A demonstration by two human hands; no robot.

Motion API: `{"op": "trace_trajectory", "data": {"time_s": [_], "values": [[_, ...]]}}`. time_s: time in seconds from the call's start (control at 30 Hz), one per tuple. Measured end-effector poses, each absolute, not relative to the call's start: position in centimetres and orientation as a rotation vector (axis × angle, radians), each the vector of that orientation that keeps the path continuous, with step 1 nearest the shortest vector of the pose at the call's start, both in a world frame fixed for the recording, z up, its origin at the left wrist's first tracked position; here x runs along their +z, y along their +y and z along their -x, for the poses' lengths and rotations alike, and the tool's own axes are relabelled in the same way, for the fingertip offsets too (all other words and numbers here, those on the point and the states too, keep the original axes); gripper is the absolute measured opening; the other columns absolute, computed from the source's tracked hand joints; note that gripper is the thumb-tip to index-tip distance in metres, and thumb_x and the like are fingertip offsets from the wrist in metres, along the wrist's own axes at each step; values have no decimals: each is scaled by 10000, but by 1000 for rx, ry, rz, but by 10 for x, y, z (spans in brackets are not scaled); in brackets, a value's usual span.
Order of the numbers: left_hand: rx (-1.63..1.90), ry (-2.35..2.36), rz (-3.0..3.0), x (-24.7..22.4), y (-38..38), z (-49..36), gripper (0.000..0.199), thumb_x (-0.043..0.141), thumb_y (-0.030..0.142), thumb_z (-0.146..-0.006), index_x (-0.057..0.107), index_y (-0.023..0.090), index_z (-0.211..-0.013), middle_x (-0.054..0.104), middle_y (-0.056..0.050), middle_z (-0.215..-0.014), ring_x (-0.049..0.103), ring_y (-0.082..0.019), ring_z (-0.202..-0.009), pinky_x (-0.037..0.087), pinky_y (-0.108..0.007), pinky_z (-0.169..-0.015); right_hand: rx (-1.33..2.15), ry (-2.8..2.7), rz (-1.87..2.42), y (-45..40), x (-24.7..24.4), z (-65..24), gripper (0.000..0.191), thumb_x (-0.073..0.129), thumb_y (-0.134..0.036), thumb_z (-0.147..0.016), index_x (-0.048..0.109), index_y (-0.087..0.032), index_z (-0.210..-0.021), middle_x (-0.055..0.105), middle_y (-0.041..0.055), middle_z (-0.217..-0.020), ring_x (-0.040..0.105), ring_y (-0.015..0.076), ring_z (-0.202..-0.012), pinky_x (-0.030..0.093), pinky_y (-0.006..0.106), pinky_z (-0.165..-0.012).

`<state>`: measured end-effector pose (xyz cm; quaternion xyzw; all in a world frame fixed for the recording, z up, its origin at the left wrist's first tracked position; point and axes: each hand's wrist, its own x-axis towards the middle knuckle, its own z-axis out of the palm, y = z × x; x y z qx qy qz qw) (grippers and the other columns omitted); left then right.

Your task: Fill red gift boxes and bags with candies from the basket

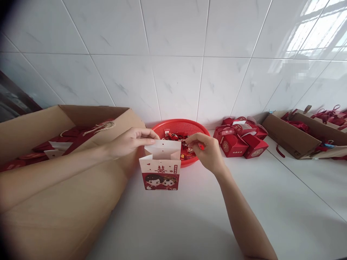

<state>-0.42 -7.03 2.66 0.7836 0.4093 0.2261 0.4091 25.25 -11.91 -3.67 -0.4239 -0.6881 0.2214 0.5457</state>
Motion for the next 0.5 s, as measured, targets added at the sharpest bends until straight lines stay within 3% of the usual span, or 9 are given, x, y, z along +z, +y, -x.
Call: {"op": "trace_trajectory", "data": {"time_s": [0.17, 0.5], "values": [[662, 993, -1842, 29, -69, 4, 228, 654, 399, -785, 701, 179, -826, 673, -30, -876, 592, -192, -860, 445, -350, -850, 848, -1631, 907, -117, -37, -246, 168, 688, -219, -812, 701, -190, -977, 740, 63, -940, 705, 209, -881, 597, 329, -749], [727, 1004, -1752, 28, -68, 4, 216, 688, 369, -767, 704, 165, -838, 691, -41, -873, 603, -185, -821, 459, -341, -786, 858, -1512, 923, -120, -36, -236, 136, 578, -142, -802, 702, -190, -825, 724, 31, -827, 699, 180, -780, 588, 306, -693]]}}
